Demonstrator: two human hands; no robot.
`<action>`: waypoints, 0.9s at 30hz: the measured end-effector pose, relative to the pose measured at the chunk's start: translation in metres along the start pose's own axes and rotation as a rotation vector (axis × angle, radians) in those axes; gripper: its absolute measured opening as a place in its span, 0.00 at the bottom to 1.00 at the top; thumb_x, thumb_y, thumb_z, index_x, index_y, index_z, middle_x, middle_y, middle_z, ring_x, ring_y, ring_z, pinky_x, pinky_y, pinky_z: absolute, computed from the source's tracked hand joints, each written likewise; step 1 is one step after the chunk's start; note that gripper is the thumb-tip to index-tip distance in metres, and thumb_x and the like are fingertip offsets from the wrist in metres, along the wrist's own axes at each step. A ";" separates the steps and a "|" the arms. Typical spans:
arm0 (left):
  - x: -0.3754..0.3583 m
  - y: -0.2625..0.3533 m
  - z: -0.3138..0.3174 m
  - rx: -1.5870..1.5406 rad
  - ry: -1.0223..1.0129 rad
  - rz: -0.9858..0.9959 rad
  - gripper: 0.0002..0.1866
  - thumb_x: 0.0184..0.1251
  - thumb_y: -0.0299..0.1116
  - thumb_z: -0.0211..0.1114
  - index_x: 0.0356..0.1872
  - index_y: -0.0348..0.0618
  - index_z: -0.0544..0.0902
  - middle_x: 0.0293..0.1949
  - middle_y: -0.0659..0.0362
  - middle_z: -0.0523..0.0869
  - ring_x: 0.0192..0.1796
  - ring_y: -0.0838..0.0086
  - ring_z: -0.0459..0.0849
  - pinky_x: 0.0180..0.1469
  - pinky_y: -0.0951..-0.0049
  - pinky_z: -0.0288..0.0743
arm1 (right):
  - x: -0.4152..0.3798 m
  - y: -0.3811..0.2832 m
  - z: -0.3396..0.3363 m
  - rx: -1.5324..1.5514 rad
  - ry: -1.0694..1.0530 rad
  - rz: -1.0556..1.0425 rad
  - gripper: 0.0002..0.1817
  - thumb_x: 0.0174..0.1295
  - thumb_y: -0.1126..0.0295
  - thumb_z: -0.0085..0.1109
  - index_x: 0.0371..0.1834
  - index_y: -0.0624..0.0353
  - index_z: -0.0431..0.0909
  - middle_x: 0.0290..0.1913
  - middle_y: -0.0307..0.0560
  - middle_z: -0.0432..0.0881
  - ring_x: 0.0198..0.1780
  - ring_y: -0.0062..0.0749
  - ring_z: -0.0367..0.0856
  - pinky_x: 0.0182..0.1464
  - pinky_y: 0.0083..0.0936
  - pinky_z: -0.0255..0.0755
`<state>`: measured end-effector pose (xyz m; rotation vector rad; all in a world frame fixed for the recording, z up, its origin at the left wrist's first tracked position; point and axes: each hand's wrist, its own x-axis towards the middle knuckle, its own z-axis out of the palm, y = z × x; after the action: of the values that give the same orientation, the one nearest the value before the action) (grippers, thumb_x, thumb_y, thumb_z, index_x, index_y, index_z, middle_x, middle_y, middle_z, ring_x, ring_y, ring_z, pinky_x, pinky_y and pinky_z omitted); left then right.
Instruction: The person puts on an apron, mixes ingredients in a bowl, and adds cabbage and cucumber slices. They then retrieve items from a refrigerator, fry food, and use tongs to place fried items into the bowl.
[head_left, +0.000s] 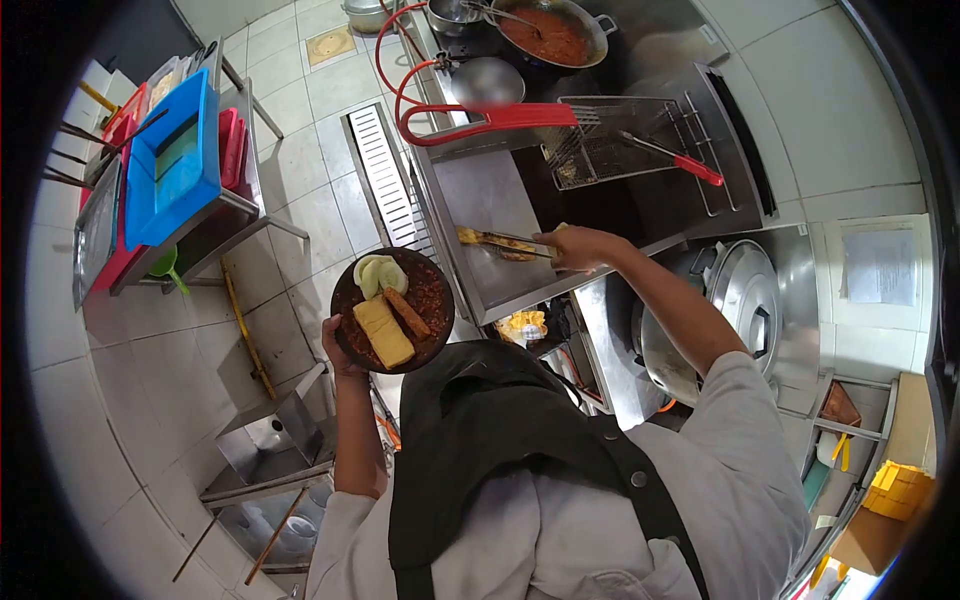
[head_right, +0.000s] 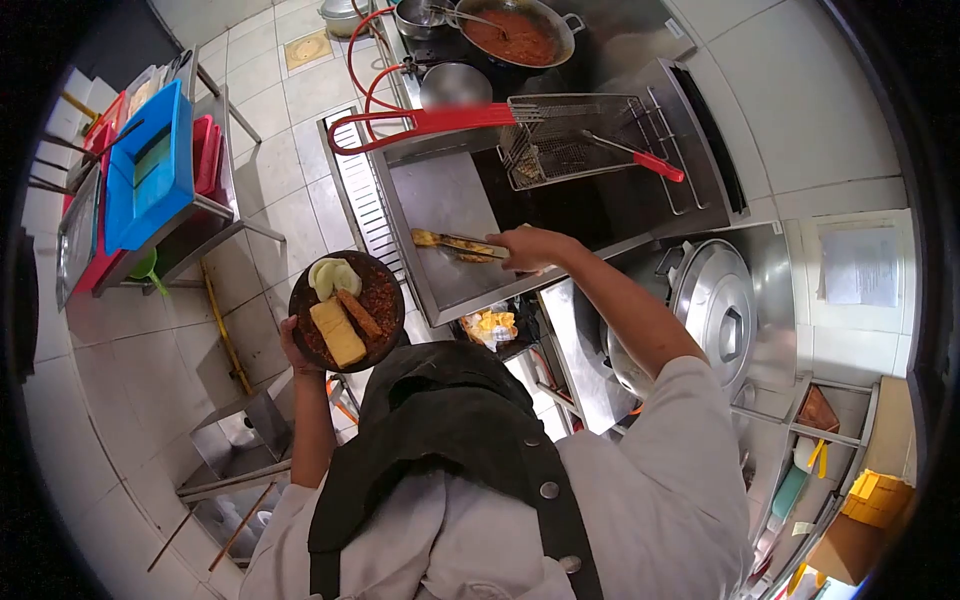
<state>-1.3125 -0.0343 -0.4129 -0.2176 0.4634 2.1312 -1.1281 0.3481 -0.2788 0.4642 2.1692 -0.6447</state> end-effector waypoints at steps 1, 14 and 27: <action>0.001 -0.001 0.000 0.002 0.000 -0.004 0.25 0.59 0.39 0.56 0.55 0.34 0.75 0.51 0.47 0.81 0.52 0.56 0.81 0.58 0.58 0.73 | -0.001 -0.001 -0.001 -0.018 0.018 -0.007 0.38 0.56 0.62 0.60 0.71 0.53 0.57 0.35 0.57 0.83 0.33 0.43 0.84 0.44 0.36 0.75; 0.007 -0.004 -0.007 0.000 -0.020 -0.040 0.26 0.61 0.40 0.54 0.57 0.34 0.73 0.55 0.47 0.79 0.55 0.56 0.80 0.59 0.58 0.72 | -0.023 -0.011 -0.002 0.113 -0.034 0.096 0.31 0.64 0.62 0.50 0.72 0.43 0.57 0.53 0.59 0.78 0.52 0.46 0.79 0.56 0.35 0.69; 0.009 -0.005 0.001 0.020 0.000 -0.044 0.26 0.58 0.39 0.54 0.57 0.35 0.73 0.54 0.47 0.80 0.54 0.57 0.80 0.59 0.59 0.72 | -0.010 0.023 0.032 0.166 0.156 -0.143 0.34 0.60 0.71 0.52 0.72 0.41 0.58 0.30 0.51 0.79 0.23 0.31 0.78 0.32 0.29 0.75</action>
<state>-1.3139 -0.0244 -0.4156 -0.2143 0.4751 2.0829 -1.0906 0.3470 -0.2952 0.4624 2.3216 -0.8994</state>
